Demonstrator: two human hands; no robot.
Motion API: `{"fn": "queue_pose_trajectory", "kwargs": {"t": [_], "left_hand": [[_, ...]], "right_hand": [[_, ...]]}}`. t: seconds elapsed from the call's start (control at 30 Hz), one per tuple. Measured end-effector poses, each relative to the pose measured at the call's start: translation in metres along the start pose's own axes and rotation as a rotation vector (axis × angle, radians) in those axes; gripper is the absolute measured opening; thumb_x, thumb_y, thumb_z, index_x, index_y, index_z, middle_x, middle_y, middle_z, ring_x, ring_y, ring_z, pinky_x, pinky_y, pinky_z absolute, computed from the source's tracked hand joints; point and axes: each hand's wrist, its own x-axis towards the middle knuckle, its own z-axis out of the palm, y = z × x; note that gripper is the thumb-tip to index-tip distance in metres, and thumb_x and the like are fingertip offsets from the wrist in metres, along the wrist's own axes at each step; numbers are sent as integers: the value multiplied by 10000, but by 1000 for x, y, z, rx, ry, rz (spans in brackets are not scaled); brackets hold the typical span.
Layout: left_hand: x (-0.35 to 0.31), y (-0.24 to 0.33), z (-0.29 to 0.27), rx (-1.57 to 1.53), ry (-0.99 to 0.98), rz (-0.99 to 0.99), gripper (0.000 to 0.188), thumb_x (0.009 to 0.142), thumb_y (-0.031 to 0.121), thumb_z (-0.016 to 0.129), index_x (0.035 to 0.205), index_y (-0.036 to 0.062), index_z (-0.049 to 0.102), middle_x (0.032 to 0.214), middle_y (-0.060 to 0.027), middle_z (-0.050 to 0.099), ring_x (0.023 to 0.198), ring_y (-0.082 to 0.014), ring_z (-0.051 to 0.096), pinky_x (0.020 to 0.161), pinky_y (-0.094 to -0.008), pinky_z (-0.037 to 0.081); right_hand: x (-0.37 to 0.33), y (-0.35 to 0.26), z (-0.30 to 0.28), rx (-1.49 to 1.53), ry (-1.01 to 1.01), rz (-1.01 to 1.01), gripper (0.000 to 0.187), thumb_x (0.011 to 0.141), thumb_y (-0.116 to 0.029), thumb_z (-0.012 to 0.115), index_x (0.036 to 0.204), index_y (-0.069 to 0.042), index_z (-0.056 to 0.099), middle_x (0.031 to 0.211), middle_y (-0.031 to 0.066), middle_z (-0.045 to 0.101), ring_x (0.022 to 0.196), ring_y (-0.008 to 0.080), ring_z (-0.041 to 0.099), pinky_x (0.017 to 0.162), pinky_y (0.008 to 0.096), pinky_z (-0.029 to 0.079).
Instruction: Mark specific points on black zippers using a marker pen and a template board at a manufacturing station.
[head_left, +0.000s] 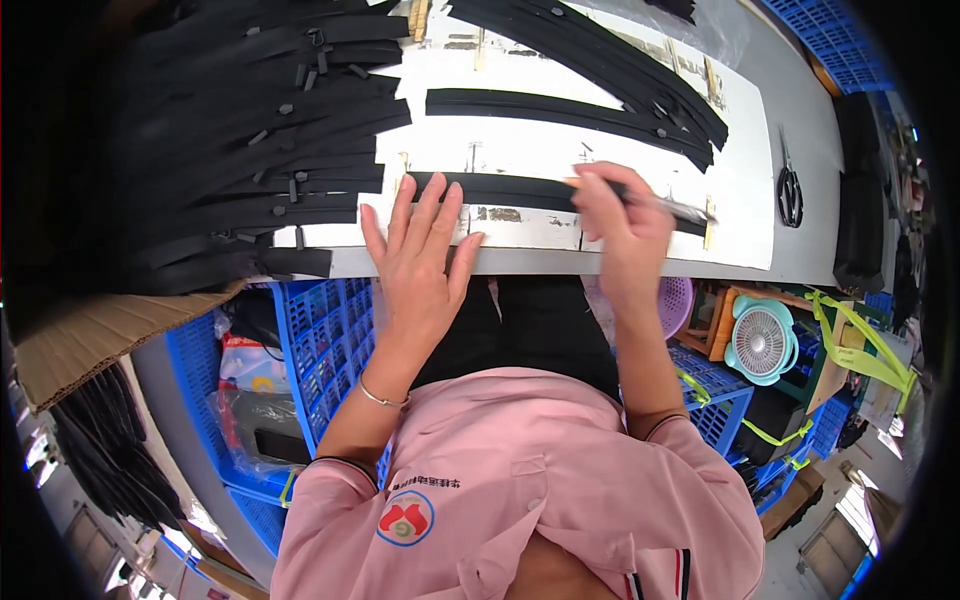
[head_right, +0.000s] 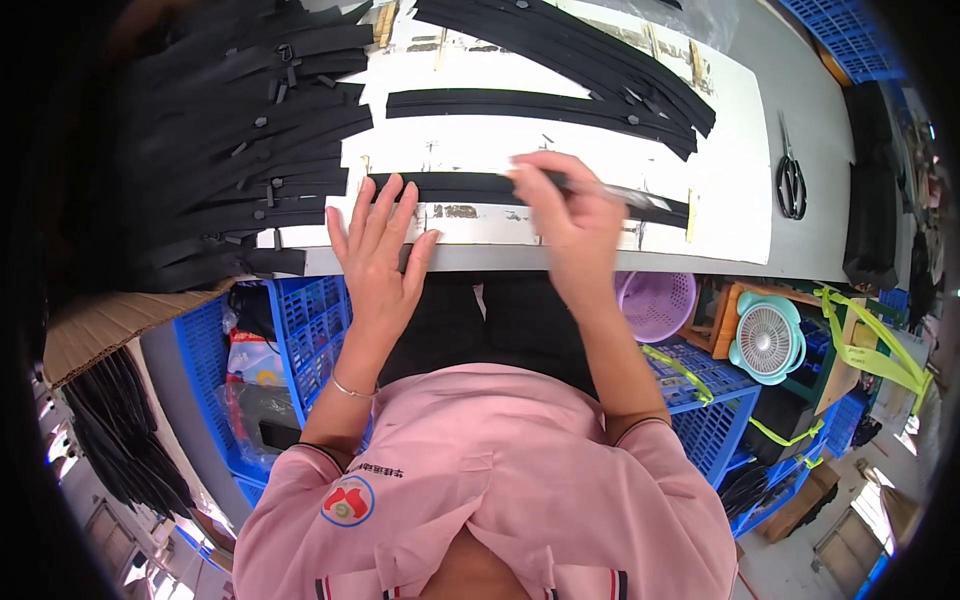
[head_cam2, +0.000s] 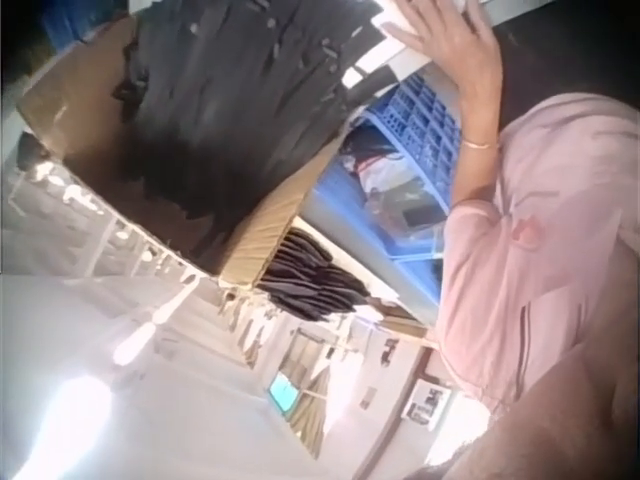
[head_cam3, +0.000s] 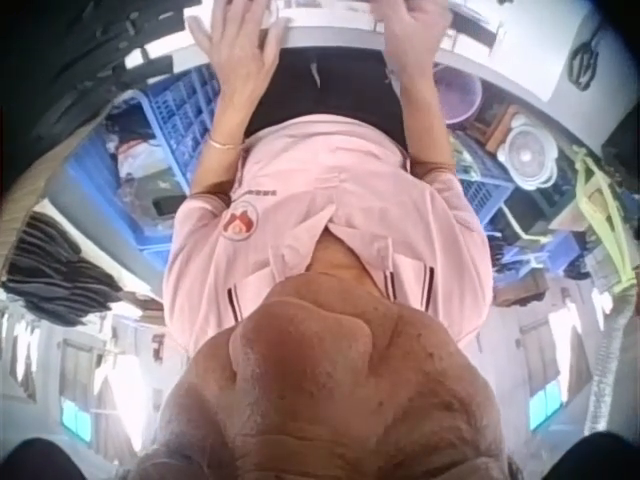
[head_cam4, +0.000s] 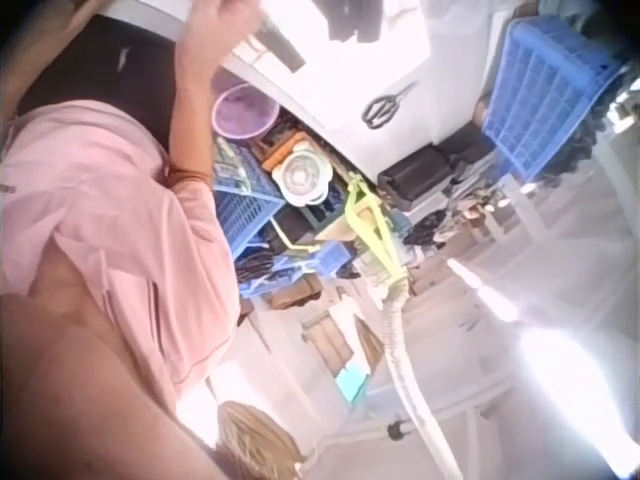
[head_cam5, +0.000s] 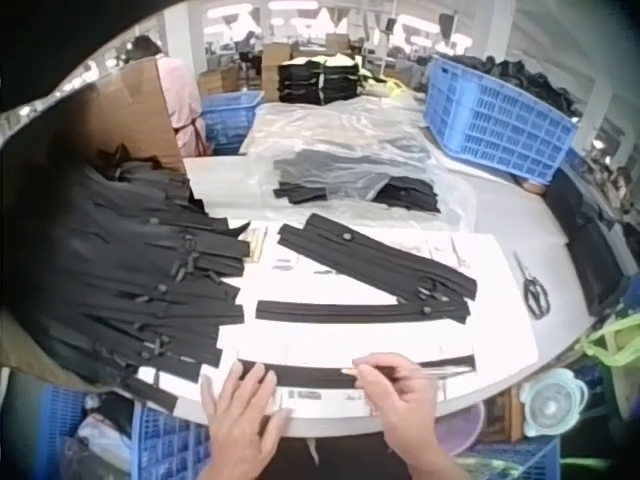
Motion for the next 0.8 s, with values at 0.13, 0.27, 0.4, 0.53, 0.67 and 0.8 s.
{"fn": "queue_pose_trajectory", "kwargs": {"t": [0.13,0.27,0.4,0.53,0.67,0.8], "left_hand": [[0,0,3,-23,17,3,520,910,256,756,1384,81,635,1456,-86,593,1437,-321,451,1219,-613,117],[0,1,5,-23,40,7,513,895,260,764,1358,74,647,1438,-85,600,1426,-321,463,1216,-614,124],[-1,0,3,-41,41,-6,529,899,214,760,1399,100,631,1454,-82,594,1433,-312,455,1215,-592,131],[1,0,3,-45,54,12,512,894,232,762,1363,66,641,1435,-88,599,1419,-323,467,1210,-609,134],[1,0,3,-31,63,22,501,894,258,759,1335,46,652,1416,-88,607,1409,-326,475,1207,-625,133],[-1,-1,4,-21,63,16,499,895,264,758,1335,54,654,1418,-84,607,1410,-322,475,1209,-623,130]], "right_hand": [[16,21,50,16,-85,-142,128,975,-139,715,1021,-22,739,805,32,713,645,27,580,554,208,431],[22,38,60,-217,-149,-179,119,967,-118,715,982,-1,726,802,55,713,629,55,610,558,235,453],[20,38,63,-289,-167,-274,121,959,-102,714,946,18,718,854,50,722,601,93,625,552,253,458],[20,36,63,-366,-172,-276,125,959,-108,714,939,15,722,909,52,731,596,112,632,554,262,463],[22,39,65,-416,-158,-347,120,952,-109,719,941,10,722,897,57,734,596,122,639,557,268,471],[19,39,62,-372,-157,-358,123,933,-135,737,923,-12,731,768,61,715,560,139,631,544,276,476]]}}
